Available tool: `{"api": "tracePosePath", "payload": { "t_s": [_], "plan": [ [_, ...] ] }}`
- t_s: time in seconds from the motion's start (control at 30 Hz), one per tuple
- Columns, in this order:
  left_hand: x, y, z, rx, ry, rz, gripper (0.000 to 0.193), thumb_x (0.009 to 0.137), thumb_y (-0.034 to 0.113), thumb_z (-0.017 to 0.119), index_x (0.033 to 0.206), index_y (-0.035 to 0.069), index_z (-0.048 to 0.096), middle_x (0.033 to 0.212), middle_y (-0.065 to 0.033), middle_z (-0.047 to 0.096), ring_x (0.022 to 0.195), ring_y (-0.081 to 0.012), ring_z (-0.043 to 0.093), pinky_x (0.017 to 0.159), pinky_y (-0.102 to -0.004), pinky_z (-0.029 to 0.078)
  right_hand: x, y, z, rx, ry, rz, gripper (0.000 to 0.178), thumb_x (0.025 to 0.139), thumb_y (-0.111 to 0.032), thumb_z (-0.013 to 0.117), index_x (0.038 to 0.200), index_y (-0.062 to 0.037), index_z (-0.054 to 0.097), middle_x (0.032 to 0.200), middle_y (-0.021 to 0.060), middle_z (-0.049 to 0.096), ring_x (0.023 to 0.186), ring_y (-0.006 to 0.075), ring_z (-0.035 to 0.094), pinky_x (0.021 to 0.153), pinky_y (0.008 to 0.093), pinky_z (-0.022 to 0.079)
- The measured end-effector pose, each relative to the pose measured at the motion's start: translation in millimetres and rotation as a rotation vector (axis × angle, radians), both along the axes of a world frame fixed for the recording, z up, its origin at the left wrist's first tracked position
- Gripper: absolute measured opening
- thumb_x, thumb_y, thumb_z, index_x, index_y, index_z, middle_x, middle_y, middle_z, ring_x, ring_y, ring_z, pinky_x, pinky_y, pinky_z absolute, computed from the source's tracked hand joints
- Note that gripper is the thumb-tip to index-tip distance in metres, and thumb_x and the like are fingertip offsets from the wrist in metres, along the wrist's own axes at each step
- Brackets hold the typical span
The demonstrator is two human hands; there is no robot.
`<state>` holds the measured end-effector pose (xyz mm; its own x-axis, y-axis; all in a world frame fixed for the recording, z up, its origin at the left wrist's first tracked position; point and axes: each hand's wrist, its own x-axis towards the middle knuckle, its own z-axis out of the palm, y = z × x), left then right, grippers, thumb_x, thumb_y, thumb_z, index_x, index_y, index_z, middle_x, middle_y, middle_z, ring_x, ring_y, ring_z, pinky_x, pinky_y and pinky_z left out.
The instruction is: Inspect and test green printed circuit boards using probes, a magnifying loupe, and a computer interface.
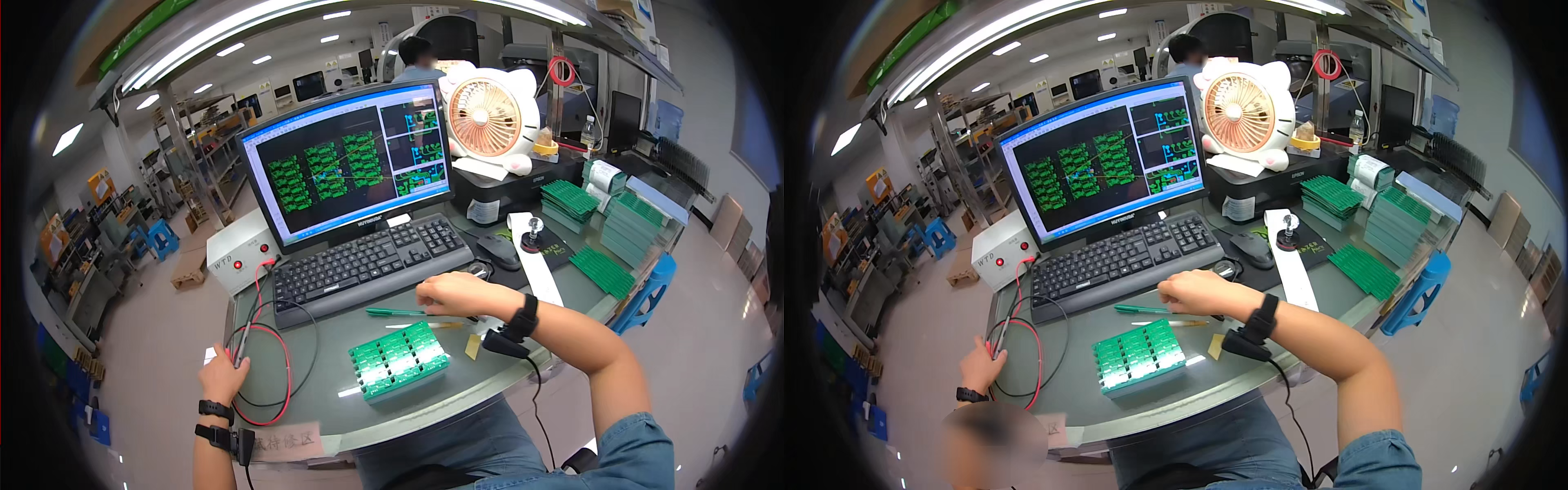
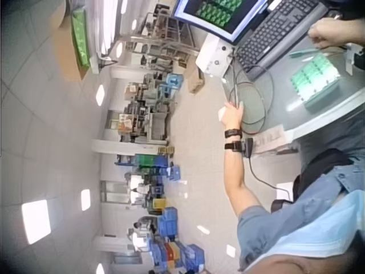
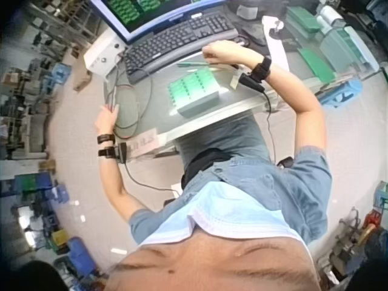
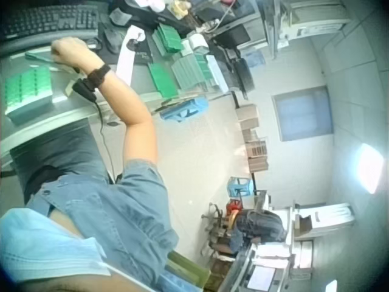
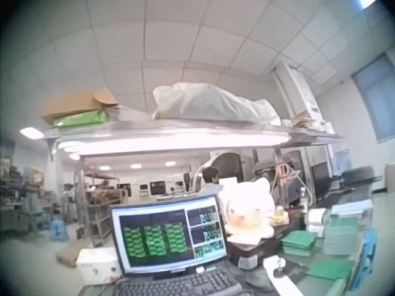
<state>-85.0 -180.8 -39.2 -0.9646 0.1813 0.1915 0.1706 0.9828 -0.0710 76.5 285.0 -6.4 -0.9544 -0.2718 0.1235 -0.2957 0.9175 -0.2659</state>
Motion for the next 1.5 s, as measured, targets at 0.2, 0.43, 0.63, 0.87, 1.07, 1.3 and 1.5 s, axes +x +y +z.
{"api": "tracePosePath", "payload": {
  "t_s": [0.2, 0.43, 0.63, 0.87, 1.07, 1.3, 1.5],
  "plan": [
    [0.2, 0.2, -4.8, -0.112, 0.142, 0.024, 0.056, 0.085, 0.046, 0.061, 0.118, 0.002, 0.046, 0.092, -0.0167, 0.067, 0.081, -0.0321, 0.068, 0.068, -0.0442, 0.053, -3.1, -19.5, -5.5, 0.038, 0.103, -0.04, 0.023, 0.083, -0.02, 0.067, 0.101, -0.0086, 0.061, 0.091, 0.0097, 0.066, 0.093, 0.0314, 0.065, 0.076, 0.0426, 0.053],
    [128.1, 87.6, 76.6, 0.626, -0.021, -0.518, 0.024, 0.083, 0.018, 0.065, 0.103, 0.004, 0.06, 0.088, -0.0111, 0.064, 0.074, -0.0255, 0.064, 0.065, -0.0341, 0.05, 36.3, -1.4, -13.5, 0.128, -0.041, -0.058, 0.024, 0.076, -0.015, 0.065, 0.098, -0.007, 0.058, 0.088, 0.0134, 0.066, 0.081, 0.035, 0.066, 0.069, 0.0457, 0.053],
    [235.1, 152.9, 96.8, 0.455, -0.381, -1.204, 0.024, 0.081, 0.022, 0.07, 0.099, 0.007, 0.063, 0.084, -0.008, 0.064, 0.077, -0.0259, 0.063, 0.067, -0.0367, 0.047, 74.9, 42.4, 31.8, -0.275, 0.055, -0.066, 0.016, 0.08, -0.009, 0.063, 0.095, -0.0034, 0.061, 0.087, 0.0086, 0.062, 0.072, 0.022, 0.065, 0.063, 0.0341, 0.052],
    [244.6, 234.6, 78.4, 0.291, -0.458, -1.427, 0.024, 0.085, 0.029, 0.066, 0.099, 0.009, 0.062, 0.092, -0.0068, 0.064, 0.086, -0.0238, 0.062, 0.072, -0.0353, 0.045, 209.7, 108.3, 45.1, -1.072, 0.075, -0.415, 0.017, 0.092, -0.017, 0.065, 0.089, -0.003, 0.055, 0.073, 0.0022, 0.062, 0.06, 0.0072, 0.059, 0.051, 0.0193, 0.044],
    [252.2, 323.9, 53.0, 0.107, -0.317, -1.479, 0.04, 0.082, 0.038, 0.068, 0.105, 0.006, 0.063, 0.11, -0.0094, 0.062, 0.1, -0.0243, 0.06, 0.075, -0.0331, 0.048, 239.1, 130.2, -19.5, -1.133, 0.041, -0.349, 0.02, 0.094, -0.021, 0.062, 0.104, -0.0034, 0.059, 0.093, 0.0033, 0.062, 0.077, 0.0071, 0.059, 0.064, 0.0207, 0.046],
    [250.5, 395.9, 17.3, 0.19, 0.041, -1.416, 0.056, 0.086, 0.049, 0.06, 0.121, 0.005, 0.059, 0.124, -0.0141, 0.056, 0.118, -0.0346, 0.049, 0.095, -0.0449, 0.04, 222.3, 136.0, -38.2, -1.15, 0.012, -0.392, 0.02, 0.092, -0.02, 0.064, 0.104, -0.0039, 0.059, 0.095, -0.0002, 0.059, 0.08, 0.0085, 0.056, 0.071, 0.0231, 0.046],
    [243.6, 397.2, 11.6, 0.112, -0.068, -1.464, 0.058, 0.087, 0.056, 0.055, 0.124, 0.012, 0.06, 0.128, -0.0162, 0.055, 0.122, -0.0352, 0.047, 0.101, -0.048, 0.035, 217.2, 137.5, -38.3, -0.917, 0.093, -0.459, 0.017, 0.085, -0.018, 0.067, 0.093, -0.0047, 0.06, 0.077, 0.002, 0.063, 0.072, 0.0099, 0.058, 0.064, 0.0262, 0.046]
  ]
}}
